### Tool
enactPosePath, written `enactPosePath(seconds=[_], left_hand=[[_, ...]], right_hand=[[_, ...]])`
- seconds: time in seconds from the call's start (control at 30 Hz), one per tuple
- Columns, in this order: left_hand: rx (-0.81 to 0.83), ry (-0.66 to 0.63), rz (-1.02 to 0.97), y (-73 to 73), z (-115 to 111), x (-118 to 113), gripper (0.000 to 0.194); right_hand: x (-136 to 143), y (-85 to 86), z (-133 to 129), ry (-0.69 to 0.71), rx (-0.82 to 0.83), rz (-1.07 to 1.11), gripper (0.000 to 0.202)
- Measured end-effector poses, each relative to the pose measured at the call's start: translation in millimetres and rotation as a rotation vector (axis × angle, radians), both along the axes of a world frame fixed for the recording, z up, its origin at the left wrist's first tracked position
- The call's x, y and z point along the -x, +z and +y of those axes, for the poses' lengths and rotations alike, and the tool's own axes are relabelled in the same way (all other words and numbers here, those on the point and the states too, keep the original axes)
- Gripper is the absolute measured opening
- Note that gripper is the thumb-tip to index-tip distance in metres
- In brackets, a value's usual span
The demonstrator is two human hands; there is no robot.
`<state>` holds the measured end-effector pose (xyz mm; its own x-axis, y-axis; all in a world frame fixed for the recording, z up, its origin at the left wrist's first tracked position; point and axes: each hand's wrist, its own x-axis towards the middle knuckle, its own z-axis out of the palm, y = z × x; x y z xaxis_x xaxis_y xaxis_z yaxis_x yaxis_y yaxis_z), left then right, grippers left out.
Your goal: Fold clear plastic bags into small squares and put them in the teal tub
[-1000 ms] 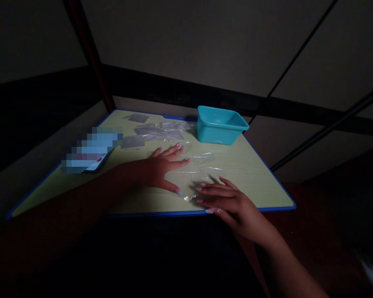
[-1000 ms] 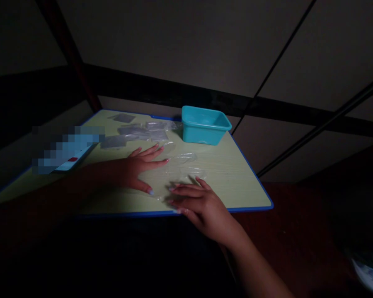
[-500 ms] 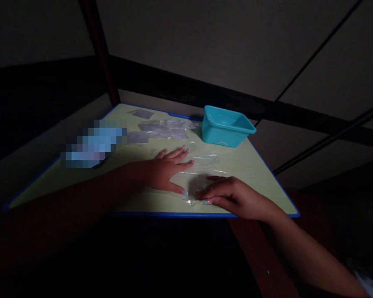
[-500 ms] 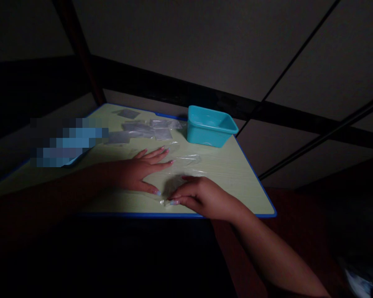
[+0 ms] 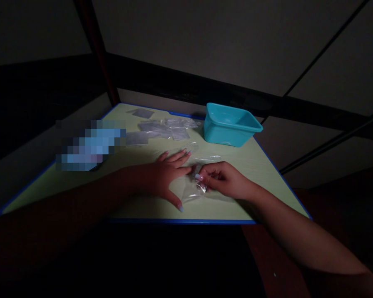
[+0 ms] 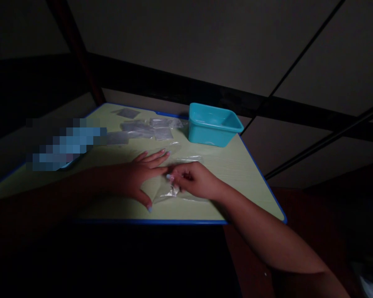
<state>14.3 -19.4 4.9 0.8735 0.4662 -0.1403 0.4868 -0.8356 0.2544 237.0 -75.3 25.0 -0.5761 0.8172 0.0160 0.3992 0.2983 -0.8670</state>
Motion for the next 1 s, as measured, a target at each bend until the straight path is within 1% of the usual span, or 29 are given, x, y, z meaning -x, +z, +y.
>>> enactPosePath(seconds=[0.1,0.17,0.27,0.37,0.47,0.57,0.7,0.8,0.87,0.93,1.0], left_hand=[[-0.017,-0.004,-0.02,-1.4,0,1,0.114],[-0.014,-0.006,-0.028,-1.9,0,1,0.119],[-0.014,-0.019,-0.049,-3.8,1,2,0.123],[-0.032,-0.03,-0.077,-7.3,3,3,0.123],[-0.058,-0.025,-0.073,-8.3,4,4,0.116],[-0.081,-0.01,-0.051,-5.4,2,3,0.111],[-0.089,0.015,-0.059,-2.1,-3,0,0.109],[-0.108,0.026,-0.091,-1.8,-8,-4,0.105],[-0.12,0.033,-0.096,-0.9,-12,-8,0.101],[-0.119,0.044,-0.08,0.7,-15,-12,0.097],[-0.114,0.048,-0.063,2.0,-18,-14,0.095]], right_hand=[[-1,-3.5,0,-0.023,-0.167,-0.137,0.033],[-1,-3.9,0,-0.041,-0.245,-0.213,0.029],[0,-4.1,0,-0.075,-0.33,-0.336,0.024],[2,-4.7,0,-0.09,-0.381,-0.432,0.023],[1,-4.5,-2,-0.114,-0.377,-0.443,0.027],[-2,-3.0,-2,-0.145,-0.345,-0.404,0.029],[-6,0.7,-1,-0.225,-0.335,-0.372,0.024],[-8,3.9,0,-0.313,-0.39,-0.372,0.019],[-8,5.6,0,-0.342,-0.461,-0.373,0.018],[-8,6.3,1,-0.325,-0.543,-0.381,0.017],[-7,6.0,1,-0.279,-0.597,-0.406,0.019]])
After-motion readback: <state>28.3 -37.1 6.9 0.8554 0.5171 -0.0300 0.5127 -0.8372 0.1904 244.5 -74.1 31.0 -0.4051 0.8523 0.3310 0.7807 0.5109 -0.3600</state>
